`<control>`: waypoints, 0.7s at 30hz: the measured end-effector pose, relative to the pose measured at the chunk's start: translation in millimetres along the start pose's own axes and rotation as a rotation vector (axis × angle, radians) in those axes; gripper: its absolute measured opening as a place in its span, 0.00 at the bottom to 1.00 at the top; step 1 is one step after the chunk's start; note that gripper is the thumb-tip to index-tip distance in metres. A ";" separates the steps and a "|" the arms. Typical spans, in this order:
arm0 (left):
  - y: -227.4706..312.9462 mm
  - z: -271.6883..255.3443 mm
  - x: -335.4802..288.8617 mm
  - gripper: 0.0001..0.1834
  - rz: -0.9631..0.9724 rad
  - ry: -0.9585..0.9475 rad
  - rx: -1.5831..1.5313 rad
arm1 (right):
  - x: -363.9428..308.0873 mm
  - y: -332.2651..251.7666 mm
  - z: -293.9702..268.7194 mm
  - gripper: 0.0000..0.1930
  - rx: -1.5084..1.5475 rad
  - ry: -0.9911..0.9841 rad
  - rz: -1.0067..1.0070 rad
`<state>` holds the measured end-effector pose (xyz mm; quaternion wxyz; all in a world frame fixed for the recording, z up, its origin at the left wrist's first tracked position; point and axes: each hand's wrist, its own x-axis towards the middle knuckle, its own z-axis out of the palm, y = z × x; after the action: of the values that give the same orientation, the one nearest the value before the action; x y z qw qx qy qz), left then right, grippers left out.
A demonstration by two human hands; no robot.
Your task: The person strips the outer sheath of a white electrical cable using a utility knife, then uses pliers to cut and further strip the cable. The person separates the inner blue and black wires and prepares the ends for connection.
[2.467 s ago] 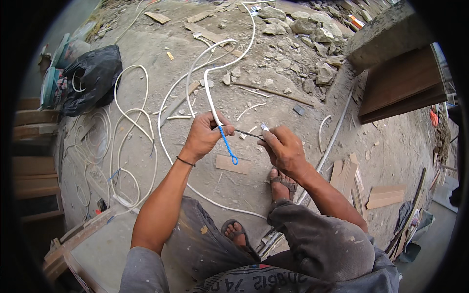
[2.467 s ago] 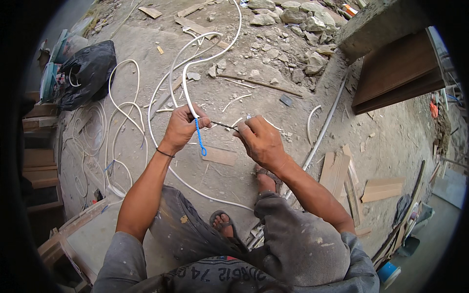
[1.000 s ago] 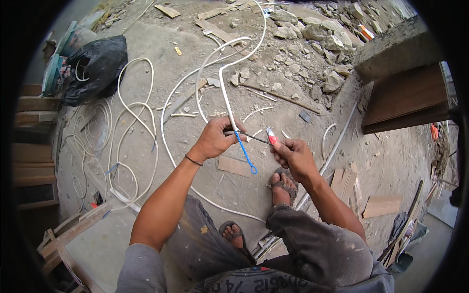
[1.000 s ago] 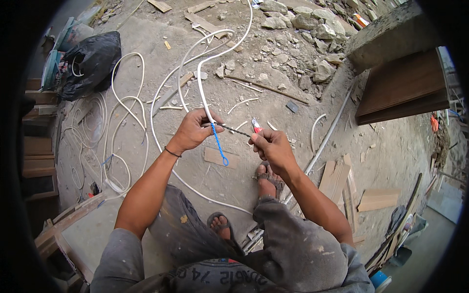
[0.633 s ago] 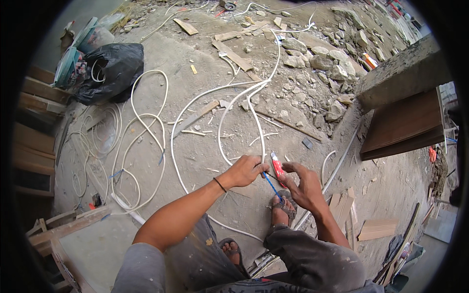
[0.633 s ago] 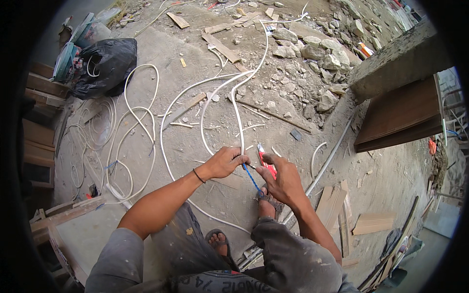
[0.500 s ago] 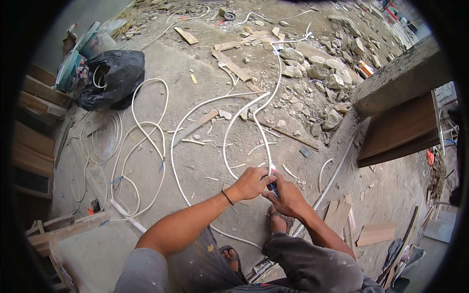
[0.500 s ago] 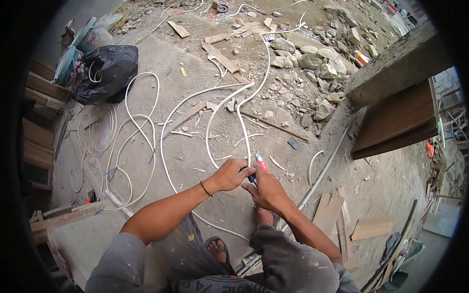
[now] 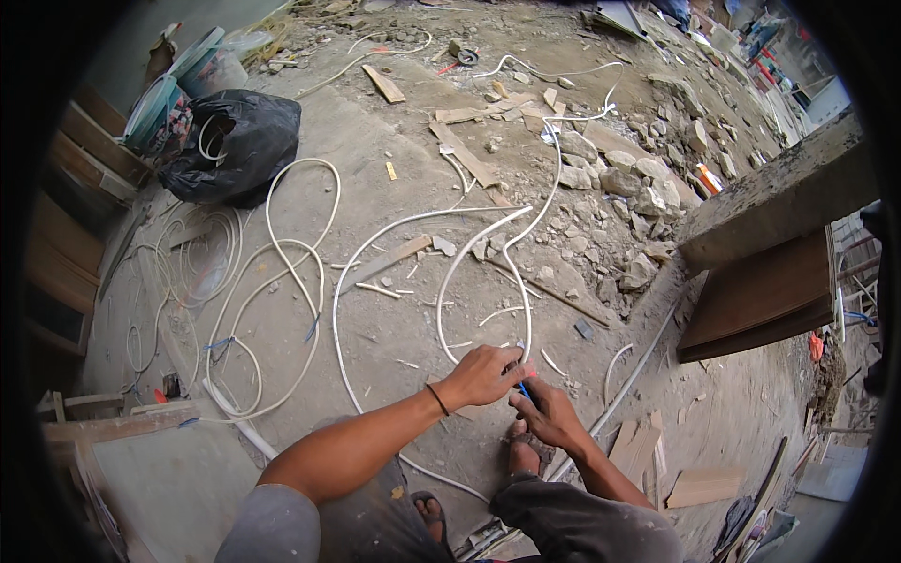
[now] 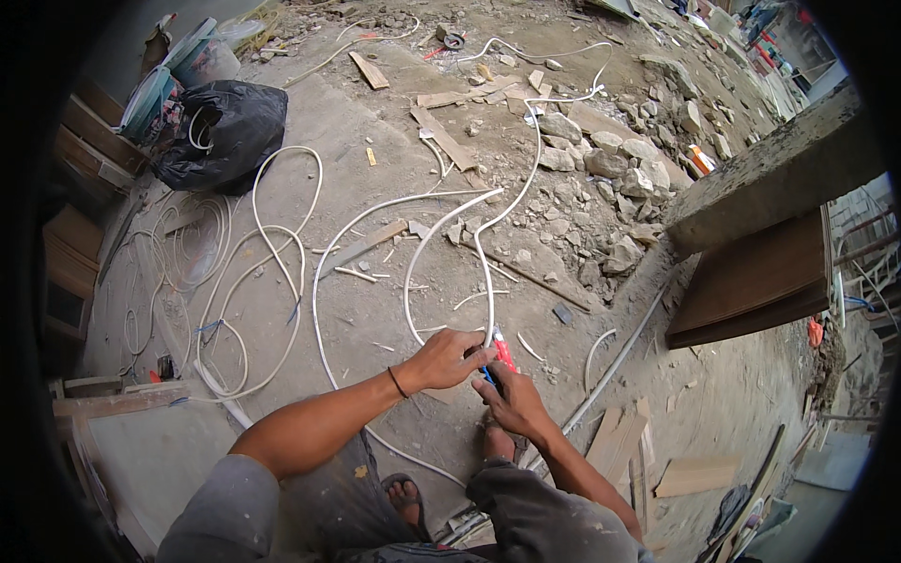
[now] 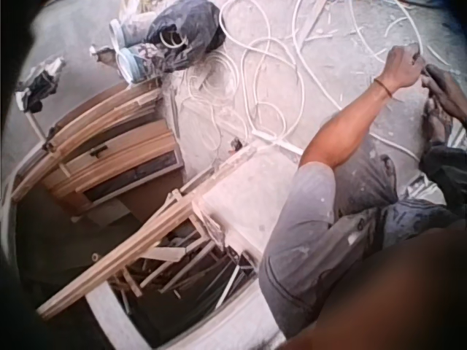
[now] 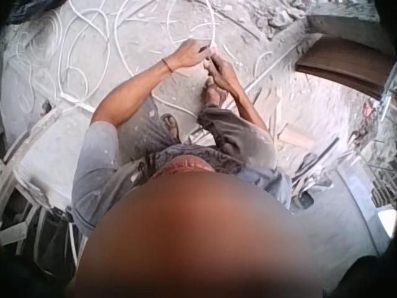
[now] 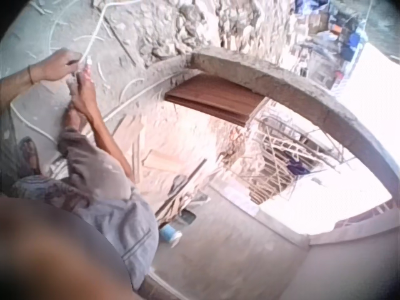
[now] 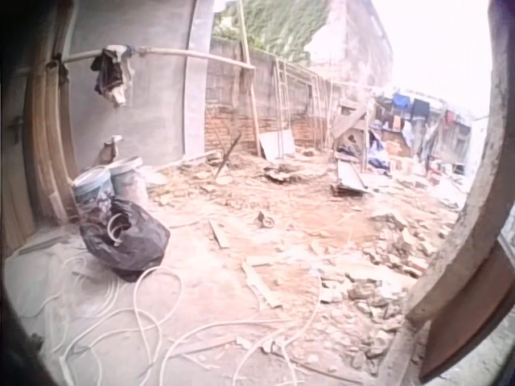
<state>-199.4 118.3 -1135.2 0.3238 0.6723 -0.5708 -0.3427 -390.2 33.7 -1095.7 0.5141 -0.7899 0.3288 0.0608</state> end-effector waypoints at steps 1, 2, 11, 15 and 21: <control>-1.0 1.5 0.0 0.19 0.038 0.004 -0.069 | 0.3 1.7 0.7 0.21 0.065 0.034 -0.026; -1.3 3.8 0.5 0.19 0.077 0.033 -0.107 | 1.1 3.1 1.0 0.22 0.129 0.068 -0.052; 2.9 -3.2 -2.5 0.17 0.161 0.019 -0.047 | 6.9 11.4 -17.5 0.09 0.330 -0.002 0.103; -16.7 -57.9 2.0 0.18 0.193 0.322 -0.065 | 9.5 22.0 -57.8 0.08 0.077 0.145 0.001; -125.6 -138.0 -40.5 0.14 -0.539 0.956 -0.174 | 36.8 8.3 -178.5 0.16 -0.878 0.296 -0.142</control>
<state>-20.9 181.9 -1158.7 0.5019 0.8460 -0.1375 -0.1163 -409.6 -137.3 -1035.3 0.0819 -0.9534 0.2869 0.0455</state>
